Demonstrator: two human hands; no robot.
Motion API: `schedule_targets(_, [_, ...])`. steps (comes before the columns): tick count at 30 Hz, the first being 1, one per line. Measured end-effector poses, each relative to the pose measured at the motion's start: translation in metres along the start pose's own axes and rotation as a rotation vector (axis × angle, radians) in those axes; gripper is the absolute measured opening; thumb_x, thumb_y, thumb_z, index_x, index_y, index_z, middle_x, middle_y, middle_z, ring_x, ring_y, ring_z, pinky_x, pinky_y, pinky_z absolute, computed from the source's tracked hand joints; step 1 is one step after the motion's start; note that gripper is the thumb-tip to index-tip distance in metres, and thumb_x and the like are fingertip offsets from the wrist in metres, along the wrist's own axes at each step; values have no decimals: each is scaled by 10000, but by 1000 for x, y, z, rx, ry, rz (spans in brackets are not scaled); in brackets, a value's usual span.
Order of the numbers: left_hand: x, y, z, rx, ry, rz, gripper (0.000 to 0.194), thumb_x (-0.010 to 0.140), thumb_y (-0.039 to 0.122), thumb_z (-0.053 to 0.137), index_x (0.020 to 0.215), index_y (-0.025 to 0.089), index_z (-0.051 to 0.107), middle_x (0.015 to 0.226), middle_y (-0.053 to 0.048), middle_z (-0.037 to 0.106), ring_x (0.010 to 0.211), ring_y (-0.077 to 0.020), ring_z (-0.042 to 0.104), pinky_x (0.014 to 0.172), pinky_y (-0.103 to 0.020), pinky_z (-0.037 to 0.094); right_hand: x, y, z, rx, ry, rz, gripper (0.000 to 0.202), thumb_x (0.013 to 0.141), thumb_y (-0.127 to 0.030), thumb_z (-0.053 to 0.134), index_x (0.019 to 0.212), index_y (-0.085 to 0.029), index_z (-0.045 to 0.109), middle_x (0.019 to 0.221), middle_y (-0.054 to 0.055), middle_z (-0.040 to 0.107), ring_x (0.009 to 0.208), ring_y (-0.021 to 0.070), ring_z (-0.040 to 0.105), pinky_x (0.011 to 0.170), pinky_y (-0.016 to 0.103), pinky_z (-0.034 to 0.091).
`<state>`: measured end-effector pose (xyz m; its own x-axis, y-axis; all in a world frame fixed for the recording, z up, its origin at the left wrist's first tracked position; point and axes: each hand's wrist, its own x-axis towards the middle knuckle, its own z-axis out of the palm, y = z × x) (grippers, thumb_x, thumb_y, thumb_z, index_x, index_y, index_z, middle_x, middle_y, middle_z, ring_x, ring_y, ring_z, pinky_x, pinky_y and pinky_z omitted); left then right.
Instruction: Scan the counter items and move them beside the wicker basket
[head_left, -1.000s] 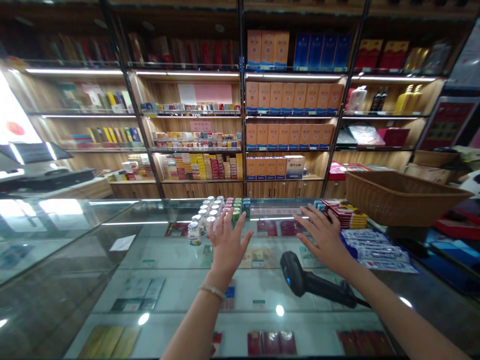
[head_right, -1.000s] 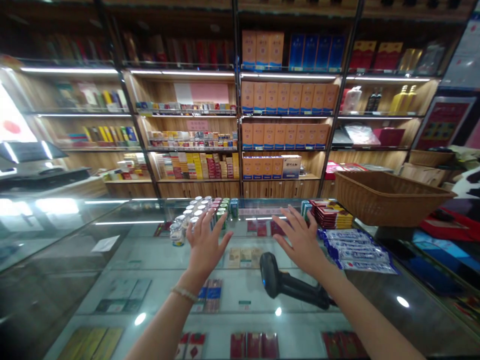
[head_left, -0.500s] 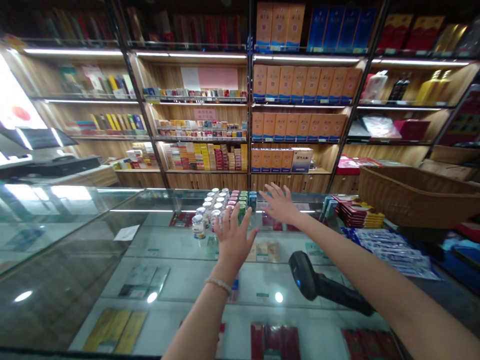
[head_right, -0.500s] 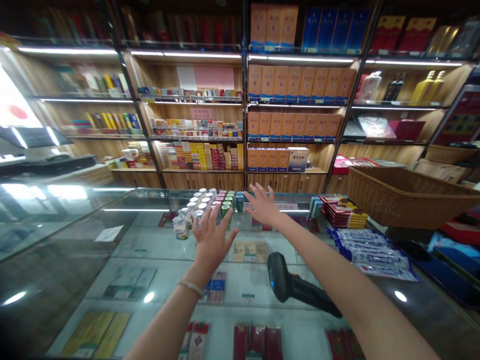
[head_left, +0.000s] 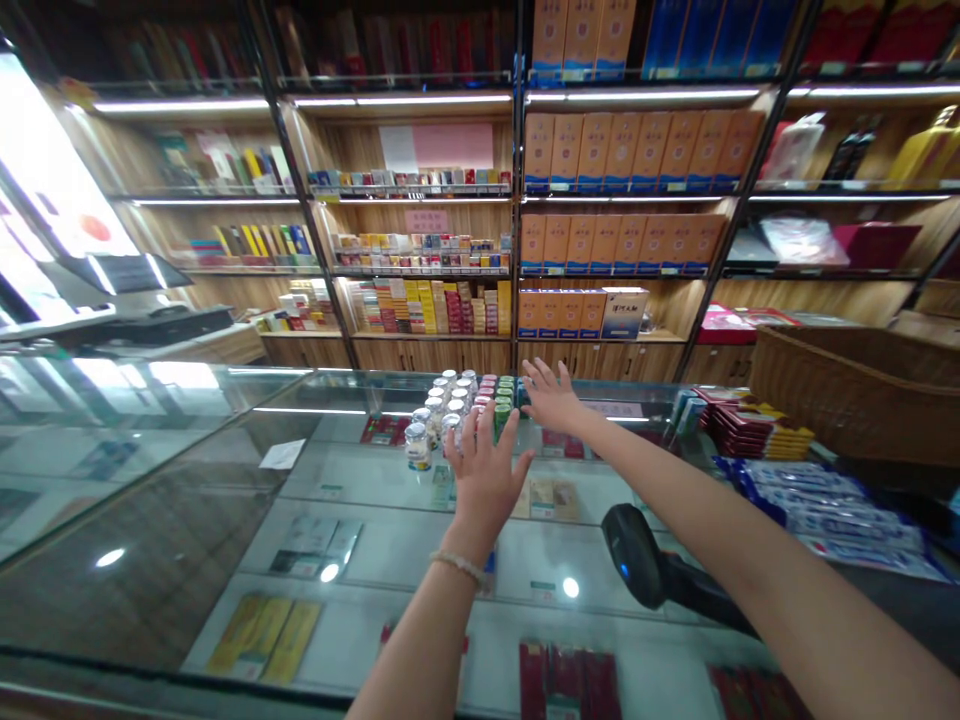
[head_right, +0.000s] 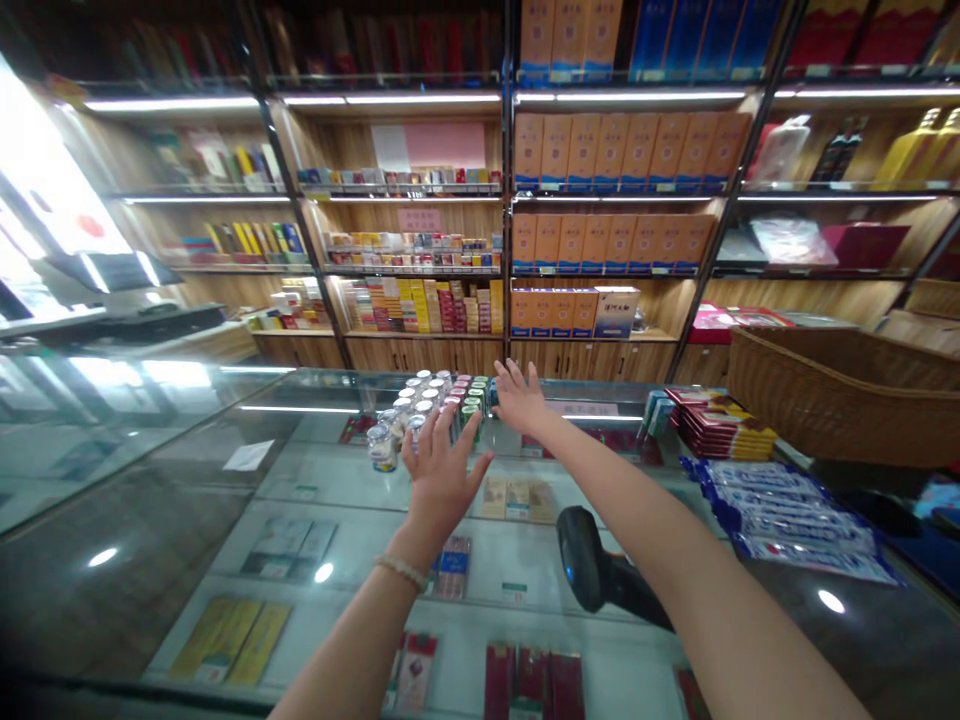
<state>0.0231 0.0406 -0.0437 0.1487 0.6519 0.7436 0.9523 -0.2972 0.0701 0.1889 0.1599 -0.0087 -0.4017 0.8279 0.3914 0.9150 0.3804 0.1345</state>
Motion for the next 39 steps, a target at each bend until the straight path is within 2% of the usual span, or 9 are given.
schedule_targets(6, [0, 1, -3, -16, -13, -3, 567, 947, 509, 596, 1478, 316, 550, 1608, -142, 447, 1480, -361, 368, 1231, -630, 128, 1, -1, -1, 3, 12, 8, 435, 929, -246, 560, 1354, -172, 618, 1698, 154, 266, 1567, 329, 208, 1248, 628, 104])
schedule_targets(13, [2, 3, -9, -17, -37, -25, 550, 945, 490, 607, 1464, 316, 562, 1606, -146, 448, 1472, -370, 376, 1202, -645, 188, 8, -4, -2, 38, -13, 83, 305, 922, -275, 614, 1205, -186, 683, 1633, 176, 371, 1528, 338, 261, 1186, 639, 190])
schedule_targets(19, [4, 2, -8, -31, -29, -43, 552, 924, 472, 638, 1449, 316, 579, 1618, -139, 432, 1474, -378, 368, 1207, -647, 178, 0, 1, -21, 51, -32, 73, 253, 916, -333, 651, 1115, -191, 718, 1648, 157, 347, 1547, 321, 210, 1201, 634, 151])
schedule_targets(24, [4, 0, -7, -44, -20, -44, 546, 912, 468, 653, 1435, 319, 595, 1616, -140, 434, 1475, -379, 364, 1211, -635, 170, -17, 10, -50, 63, -9, 42, 249, 890, -373, 670, 1083, -228, 733, 1653, 116, 351, 1554, 321, 188, 1206, 637, 132])
schedule_targets(28, [5, 2, -8, -64, -17, -22, 532, 918, 468, 646, 1429, 328, 601, 1615, -141, 432, 1482, -379, 352, 1209, -643, 161, -39, 13, -66, 99, 32, 12, 228, 867, -388, 674, 1019, -233, 745, 1639, 103, 383, 1545, 334, 207, 1202, 647, 129])
schedule_targets(39, [4, 20, -14, -109, -16, 71, 529, 914, 464, 661, 1414, 298, 616, 1602, -149, 436, 1482, -366, 341, 1228, -610, 139, -94, 27, -78, 112, 55, 49, 195, 858, -364, 694, 1000, -243, 752, 1624, 84, 419, 1532, 349, 244, 1206, 630, 128])
